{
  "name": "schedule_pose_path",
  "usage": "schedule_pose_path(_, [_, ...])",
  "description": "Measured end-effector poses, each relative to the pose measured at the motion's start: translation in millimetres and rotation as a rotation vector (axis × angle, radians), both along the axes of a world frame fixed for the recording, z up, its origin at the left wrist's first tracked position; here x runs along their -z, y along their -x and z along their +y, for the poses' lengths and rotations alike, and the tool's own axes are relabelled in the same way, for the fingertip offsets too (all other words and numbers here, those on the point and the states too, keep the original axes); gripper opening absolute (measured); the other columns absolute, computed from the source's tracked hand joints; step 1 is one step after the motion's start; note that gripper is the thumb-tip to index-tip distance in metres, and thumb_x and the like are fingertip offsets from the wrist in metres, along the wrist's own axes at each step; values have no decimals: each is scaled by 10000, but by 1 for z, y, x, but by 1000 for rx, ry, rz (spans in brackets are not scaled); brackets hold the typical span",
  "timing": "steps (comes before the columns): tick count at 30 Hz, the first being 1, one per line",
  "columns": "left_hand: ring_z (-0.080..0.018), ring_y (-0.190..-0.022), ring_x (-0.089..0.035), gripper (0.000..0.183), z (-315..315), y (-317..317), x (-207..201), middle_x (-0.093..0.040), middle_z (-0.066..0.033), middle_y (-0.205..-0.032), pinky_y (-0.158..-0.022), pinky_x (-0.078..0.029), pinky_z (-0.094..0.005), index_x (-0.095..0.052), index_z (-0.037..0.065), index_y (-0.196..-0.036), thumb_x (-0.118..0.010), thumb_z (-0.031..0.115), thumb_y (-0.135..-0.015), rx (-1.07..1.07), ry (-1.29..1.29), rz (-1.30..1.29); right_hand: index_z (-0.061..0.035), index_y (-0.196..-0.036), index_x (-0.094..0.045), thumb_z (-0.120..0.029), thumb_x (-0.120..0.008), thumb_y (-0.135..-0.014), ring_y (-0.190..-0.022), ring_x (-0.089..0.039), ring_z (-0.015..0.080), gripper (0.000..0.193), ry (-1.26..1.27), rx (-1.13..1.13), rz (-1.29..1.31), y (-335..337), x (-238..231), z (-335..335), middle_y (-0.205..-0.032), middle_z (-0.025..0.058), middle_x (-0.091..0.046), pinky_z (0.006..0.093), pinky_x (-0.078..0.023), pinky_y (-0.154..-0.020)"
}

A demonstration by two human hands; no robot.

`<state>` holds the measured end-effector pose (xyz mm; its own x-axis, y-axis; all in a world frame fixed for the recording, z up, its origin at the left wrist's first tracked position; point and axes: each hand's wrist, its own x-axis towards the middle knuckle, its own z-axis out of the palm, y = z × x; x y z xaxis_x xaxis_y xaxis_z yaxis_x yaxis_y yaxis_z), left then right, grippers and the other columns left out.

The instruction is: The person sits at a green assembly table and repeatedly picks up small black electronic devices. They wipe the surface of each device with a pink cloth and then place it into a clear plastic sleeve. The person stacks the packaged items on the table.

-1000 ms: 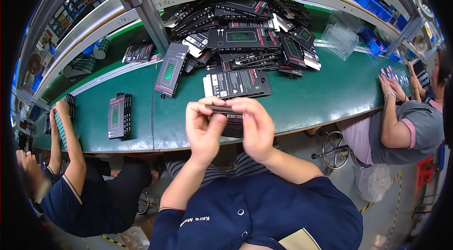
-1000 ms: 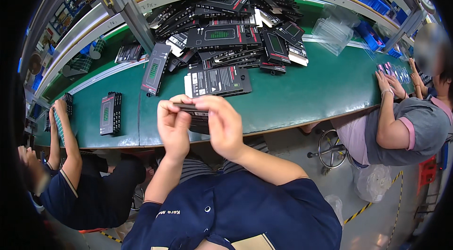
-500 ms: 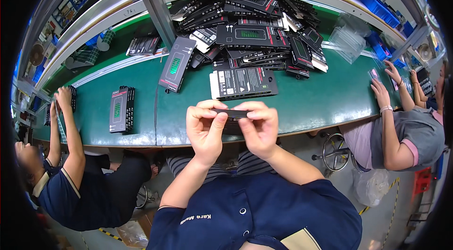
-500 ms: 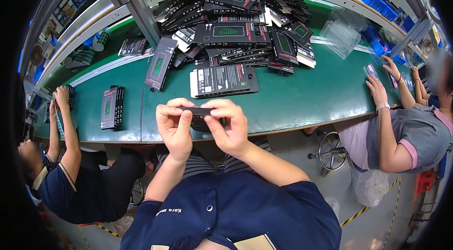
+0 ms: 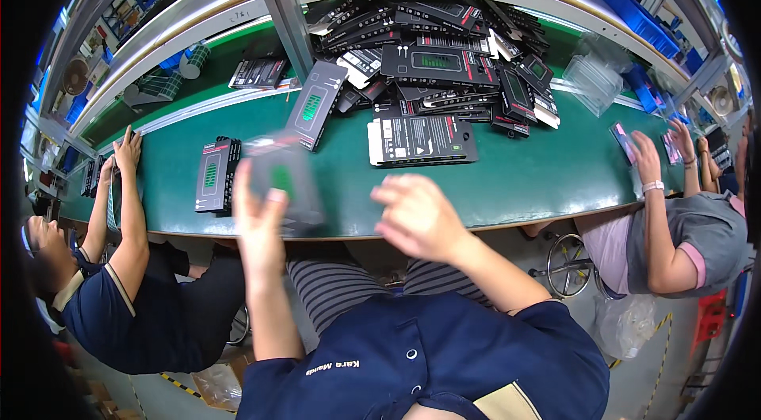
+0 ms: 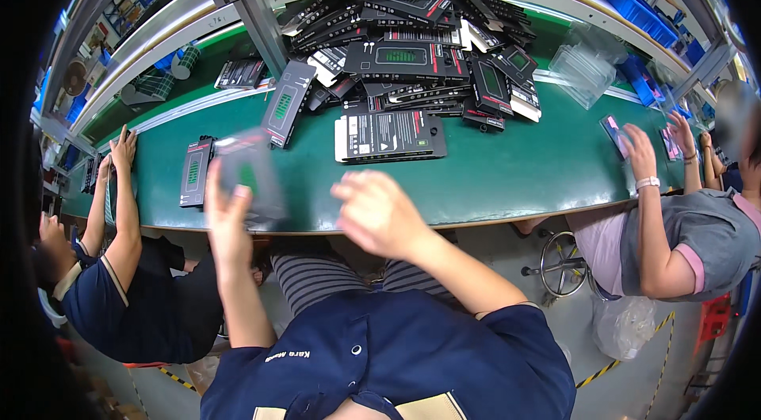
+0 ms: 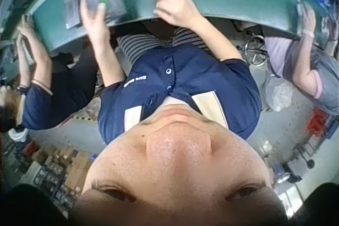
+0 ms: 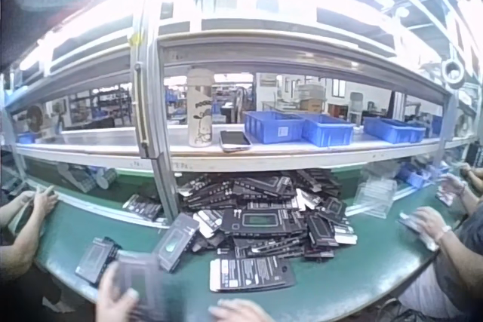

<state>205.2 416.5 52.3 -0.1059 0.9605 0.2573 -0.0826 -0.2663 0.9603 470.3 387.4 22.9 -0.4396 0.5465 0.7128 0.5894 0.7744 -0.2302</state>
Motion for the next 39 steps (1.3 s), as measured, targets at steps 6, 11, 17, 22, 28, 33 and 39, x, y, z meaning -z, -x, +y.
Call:
schedule_pose_path(6, [-242,-1142,-606,489,84,187,24,-585,-184,-1331,-998,-469,-358,-512,-42,-1396,-632,182,-978,-516,-3,532,-58,-1253,-608,-182,-719,-829,-1319,-496,333,456,104,472,-206,-31,-3,38,-1353,146,-578,511,-343,-1141])
schedule_pose_path(11, [-366,-1283,-493,488,85,169,25,-544,-184,-1345,-1076,-397,-470,-641,130,-1319,-689,379,-902,-857,251,1306,-48,-1183,-654,-118,-625,-864,-1286,-540,299,328,16,482,-297,-34,9,42,-1248,108,-660,523,-326,-1157])
schedule_pose_path(17, [-419,-1407,-374,674,31,34,-9,-443,-175,-1493,-1156,-282,-552,-600,156,-1350,-829,226,-721,-49,-463,1065,-105,-1085,-679,-29,-635,-800,-1328,-519,314,298,21,83,-148,-35,-7,3,-1355,89,-605,574,-358,-1133])
schedule_pose_path(22, [-365,-1453,-341,817,-8,-48,2,-393,-134,-1561,-1186,-236,-582,-540,189,-1414,-850,294,-666,600,-602,1296,-96,-1163,-664,30,-696,-734,-1363,-466,396,448,138,315,-51,-94,5,-17,-1421,162,-537,532,-365,-1131])
schedule_pose_path(28, [-343,-1307,-472,864,-7,-81,9,-499,-156,-1426,-1135,-335,-493,-495,-3,-1363,-704,602,-783,598,-688,1304,-84,-1305,-575,-106,-720,-831,-1418,-356,436,496,32,1019,-90,-266,27,-17,-1507,215,-411,538,-298,-1163])
schedule_pose_path(33, [-360,-1202,-481,801,-7,-101,11,-521,-178,-1292,-1040,-378,-468,-493,-23,-1358,-732,508,-807,497,-680,1280,-54,-1476,-449,-453,-593,-932,-1491,-252,385,690,212,1822,-381,-419,40,-28,-1593,201,-313,529,-215,-1202])
schedule_pose_path(39, [-336,-1153,-501,821,-4,-106,10,-535,-161,-1245,-985,-395,-450,-519,-30,-1306,-773,522,-754,523,-572,1185,-8,-1380,-553,-474,-496,-989,-1374,-450,372,610,516,1660,-208,-451,26,-42,-1439,249,-511,457,-336,-1154])
